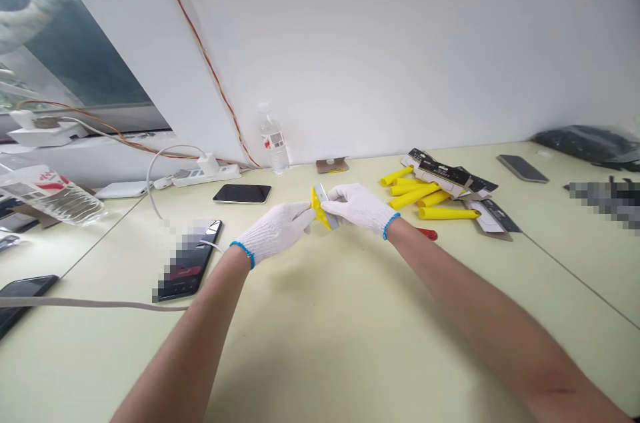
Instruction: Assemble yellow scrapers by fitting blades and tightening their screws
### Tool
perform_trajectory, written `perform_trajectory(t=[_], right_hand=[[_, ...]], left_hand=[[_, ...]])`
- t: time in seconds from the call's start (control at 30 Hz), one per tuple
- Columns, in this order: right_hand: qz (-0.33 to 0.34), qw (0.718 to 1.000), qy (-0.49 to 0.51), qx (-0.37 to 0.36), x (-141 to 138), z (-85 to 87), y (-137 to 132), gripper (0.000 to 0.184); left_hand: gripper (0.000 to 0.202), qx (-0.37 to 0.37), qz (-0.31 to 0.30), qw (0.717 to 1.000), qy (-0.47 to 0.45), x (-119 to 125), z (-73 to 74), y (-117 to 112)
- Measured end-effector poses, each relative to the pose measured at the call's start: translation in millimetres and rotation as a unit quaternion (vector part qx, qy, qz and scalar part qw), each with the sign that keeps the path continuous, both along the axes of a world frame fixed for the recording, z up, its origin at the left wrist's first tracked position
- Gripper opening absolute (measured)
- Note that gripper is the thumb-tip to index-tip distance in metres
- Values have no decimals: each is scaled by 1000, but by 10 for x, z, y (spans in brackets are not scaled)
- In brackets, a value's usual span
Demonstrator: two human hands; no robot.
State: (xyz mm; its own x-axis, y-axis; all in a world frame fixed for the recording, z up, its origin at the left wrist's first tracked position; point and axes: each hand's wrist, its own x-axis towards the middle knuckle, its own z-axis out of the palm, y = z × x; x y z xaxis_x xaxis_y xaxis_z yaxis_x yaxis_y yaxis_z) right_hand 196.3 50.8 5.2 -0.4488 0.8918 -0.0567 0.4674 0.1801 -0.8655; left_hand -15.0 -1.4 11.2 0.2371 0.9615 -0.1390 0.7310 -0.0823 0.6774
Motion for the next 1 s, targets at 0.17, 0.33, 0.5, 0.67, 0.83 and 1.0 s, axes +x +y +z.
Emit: perform_trajectory(t=[0.17,0.33,0.5,0.67,0.83,1.0], right_hand=[[8,999,-40,21,28,22,-6,26],[-12,997,-63,47,33,3,23,26],[-14,996,-52,69,44,-58,74,26],[-11,995,-50,83,42,-77,78,28],[-16,995,-42,90,22,-80,81,27],[-21,995,-48,86,16,-76,70,23]], left_hand=[[46,-6,-9,1000,-20,13,-8,17],[40,19,-17,999,-24,1,-16,33],[40,50,-31,998,-13,-23,-23,47],[38,41,-30,999,-18,-46,-38,61],[37,36,-29,999,-27,-63,-48,67],[39,36,-30,998,-29,-62,-60,69]])
